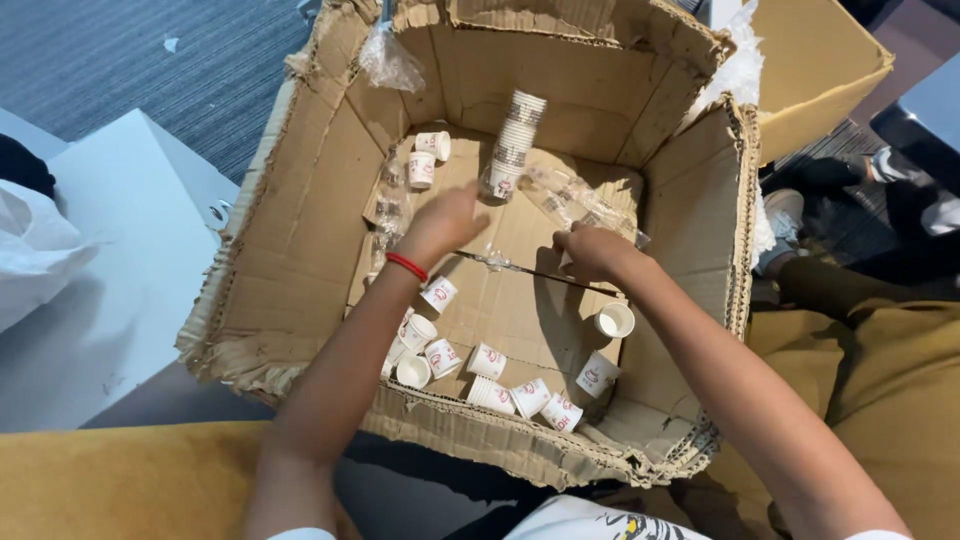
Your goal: Sorting and stacking small white paper cups from cardboard boxes onto a blue table.
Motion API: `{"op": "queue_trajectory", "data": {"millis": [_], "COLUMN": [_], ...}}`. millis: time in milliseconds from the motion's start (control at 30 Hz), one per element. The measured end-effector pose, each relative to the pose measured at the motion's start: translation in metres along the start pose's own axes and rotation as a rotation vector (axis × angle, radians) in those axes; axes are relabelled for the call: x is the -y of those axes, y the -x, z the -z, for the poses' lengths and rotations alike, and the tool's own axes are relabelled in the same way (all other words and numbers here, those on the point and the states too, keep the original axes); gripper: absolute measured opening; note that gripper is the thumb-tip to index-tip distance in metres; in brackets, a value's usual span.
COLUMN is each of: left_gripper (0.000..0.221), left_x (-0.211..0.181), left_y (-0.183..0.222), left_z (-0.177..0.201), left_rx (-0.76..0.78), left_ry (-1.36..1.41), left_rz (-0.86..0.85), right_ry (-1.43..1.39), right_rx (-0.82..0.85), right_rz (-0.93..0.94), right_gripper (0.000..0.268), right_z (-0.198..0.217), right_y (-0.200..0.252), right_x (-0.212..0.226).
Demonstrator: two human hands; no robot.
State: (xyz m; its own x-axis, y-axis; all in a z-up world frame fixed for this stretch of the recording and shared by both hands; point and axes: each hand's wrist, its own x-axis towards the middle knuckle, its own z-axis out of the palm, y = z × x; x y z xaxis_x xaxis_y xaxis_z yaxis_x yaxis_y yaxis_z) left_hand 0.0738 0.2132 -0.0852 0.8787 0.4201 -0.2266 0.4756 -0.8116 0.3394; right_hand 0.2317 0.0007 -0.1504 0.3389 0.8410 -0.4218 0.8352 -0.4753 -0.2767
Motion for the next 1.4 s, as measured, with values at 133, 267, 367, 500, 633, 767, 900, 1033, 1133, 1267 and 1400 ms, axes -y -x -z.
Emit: {"op": "queue_trajectory", "data": {"millis": [133, 267, 367, 500, 633, 767, 900, 1033, 1133, 1267, 1400], "left_gripper": [0.099, 0.114, 0.109, 0.090, 0.082, 0.065, 0.050, 0.048, 0.048, 0.034, 0.033], "left_x": [0.014, 0.057, 0.115, 0.088, 0.029, 0.012, 0.030, 0.020, 0.010, -0.013, -0.022], "left_y": [0.016, 0.022, -0.017, -0.019, 0.021, 0.021, -0.029, -0.045, -0.033, -0.010, 0.000], "left_z": [-0.062, -0.069, -0.125, -0.125, -0.100, -0.095, -0.121, -0.111, -0.096, -0.063, -0.055], "left_rx": [0.428, 0.564, 0.595, 0.892, 1.191, 1.107, 0.212, 0.094, 0.123, 0.306, 0.456], "left_ry": [-0.563, -0.640, -0.498, -0.317, -0.240, -0.139, 0.271, 0.642, 1.050, 1.474, 1.566], "left_rz": [0.009, 0.250, 0.141, 0.094, 0.100, -0.115, -0.502, -0.163, 0.073, 0.157, 0.051], "right_ry": [0.022, 0.016, -0.019, -0.060, -0.089, -0.187, -0.358, -0.419, -0.509, -0.521, -0.410], "right_rx": [0.102, 0.178, 0.156, 0.004, -0.099, -0.219, -0.453, -0.561, -0.561, -0.655, -0.689], "right_rz": [0.038, 0.119, 0.145, 0.159, 0.140, 0.115, 0.197, 0.185, 0.146, 0.268, 0.325], "right_gripper": [0.042, 0.038, 0.035, 0.035, 0.033, 0.050, 0.048, 0.035, 0.030, 0.030, 0.041], "right_z": [-0.020, -0.031, -0.013, 0.007, 0.000, 0.012, 0.022, 0.038, 0.042, 0.046, 0.045], "right_y": [0.019, 0.021, 0.016, 0.032, 0.028, 0.029, 0.026, 0.030, 0.038, 0.050, 0.057], "right_x": [0.020, 0.038, 0.042, 0.043, 0.034, 0.034, 0.030, 0.036, 0.046, 0.066, 0.072]}}
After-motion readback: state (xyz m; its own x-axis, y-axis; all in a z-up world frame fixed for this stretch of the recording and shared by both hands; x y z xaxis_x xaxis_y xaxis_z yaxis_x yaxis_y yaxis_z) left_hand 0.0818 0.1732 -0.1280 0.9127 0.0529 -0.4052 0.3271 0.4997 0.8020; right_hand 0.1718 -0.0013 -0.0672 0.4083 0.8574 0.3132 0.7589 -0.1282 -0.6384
